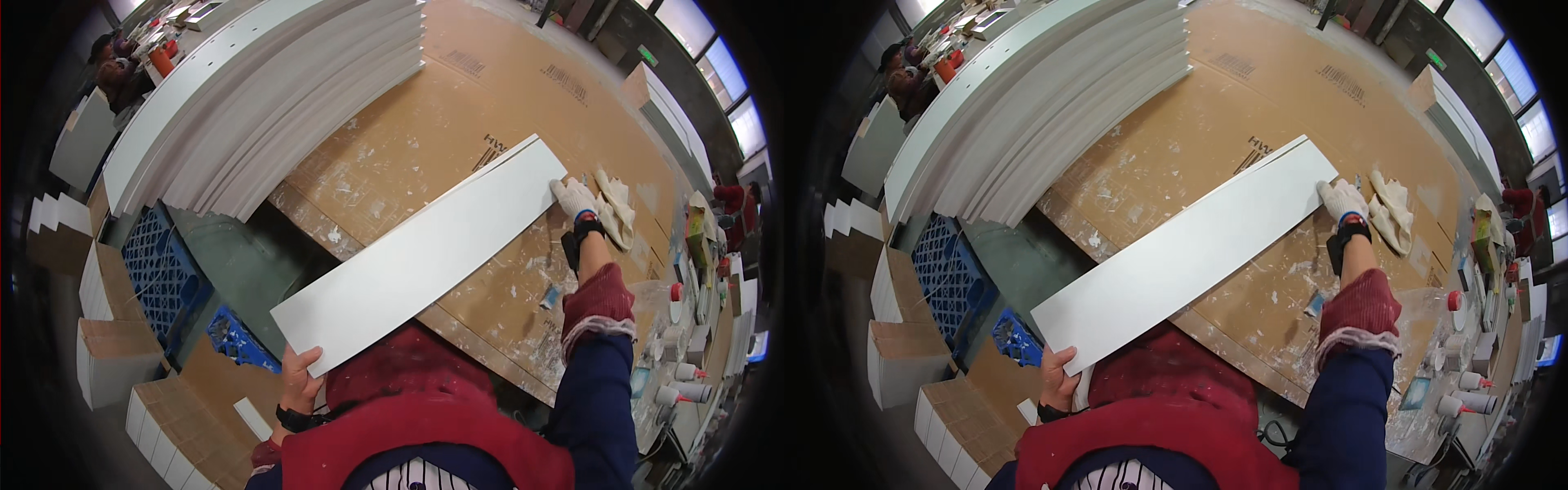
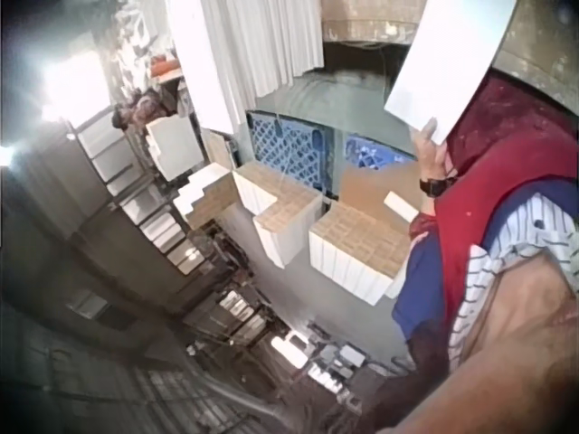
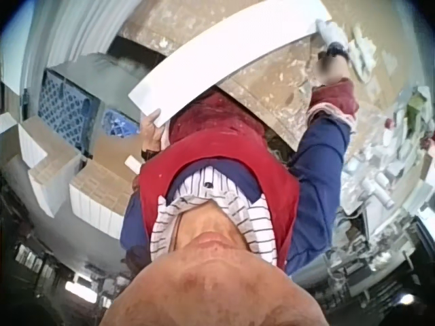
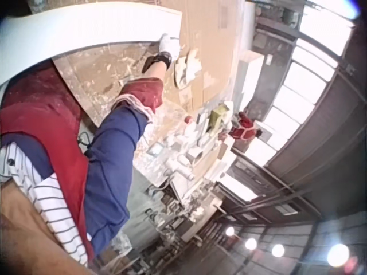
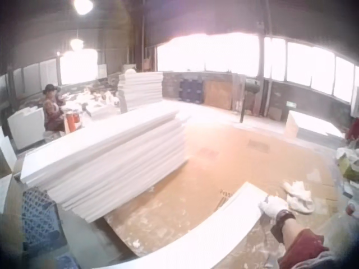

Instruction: The person sands a white wooden panel with a sanding block, focusing on the edges and surface. They repeatedly flip the panel to work on both sides and different edges, then place it on a stack of similar panels.

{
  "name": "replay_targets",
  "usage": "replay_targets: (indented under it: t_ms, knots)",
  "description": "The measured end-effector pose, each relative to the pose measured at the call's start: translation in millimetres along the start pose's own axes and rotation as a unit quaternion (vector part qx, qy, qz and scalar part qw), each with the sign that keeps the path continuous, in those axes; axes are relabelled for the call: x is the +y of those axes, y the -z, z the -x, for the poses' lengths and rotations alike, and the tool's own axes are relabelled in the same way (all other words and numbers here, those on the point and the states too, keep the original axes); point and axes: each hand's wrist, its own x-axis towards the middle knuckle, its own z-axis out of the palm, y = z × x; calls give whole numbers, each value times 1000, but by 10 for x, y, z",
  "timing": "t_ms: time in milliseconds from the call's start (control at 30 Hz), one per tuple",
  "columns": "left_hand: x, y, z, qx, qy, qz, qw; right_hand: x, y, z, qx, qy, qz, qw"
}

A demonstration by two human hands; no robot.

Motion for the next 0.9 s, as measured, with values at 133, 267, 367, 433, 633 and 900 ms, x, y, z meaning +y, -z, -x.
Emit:
replay_targets:
  t_ms: [133, 267, 367, 433, 633, 900]
  knots:
    - [-8, 70, -25, 8, 6, 19, 1000, -349, -19, 577, 77, 33, -179, 980]
    - [70, 49, -59, -13, -7, 3, 1000, -914, 60, 1691, 5, 123, -328, 937]
    - [222, -146, 29, -24, -58, -35, 997, -1101, -320, 1983, 101, 160, -379, 906]
    - [311, -122, 89, -49, -101, -113, 987, -1163, -213, 2033, 32, 86, -496, 864]
    - [715, -315, 253, -361, -231, -413, 803, -1016, 39, 1916, -85, 16, -855, 511]
    - [1125, -1067, 256, -618, -275, -560, 478, -552, -177, 1983, -44, -93, -927, 360]
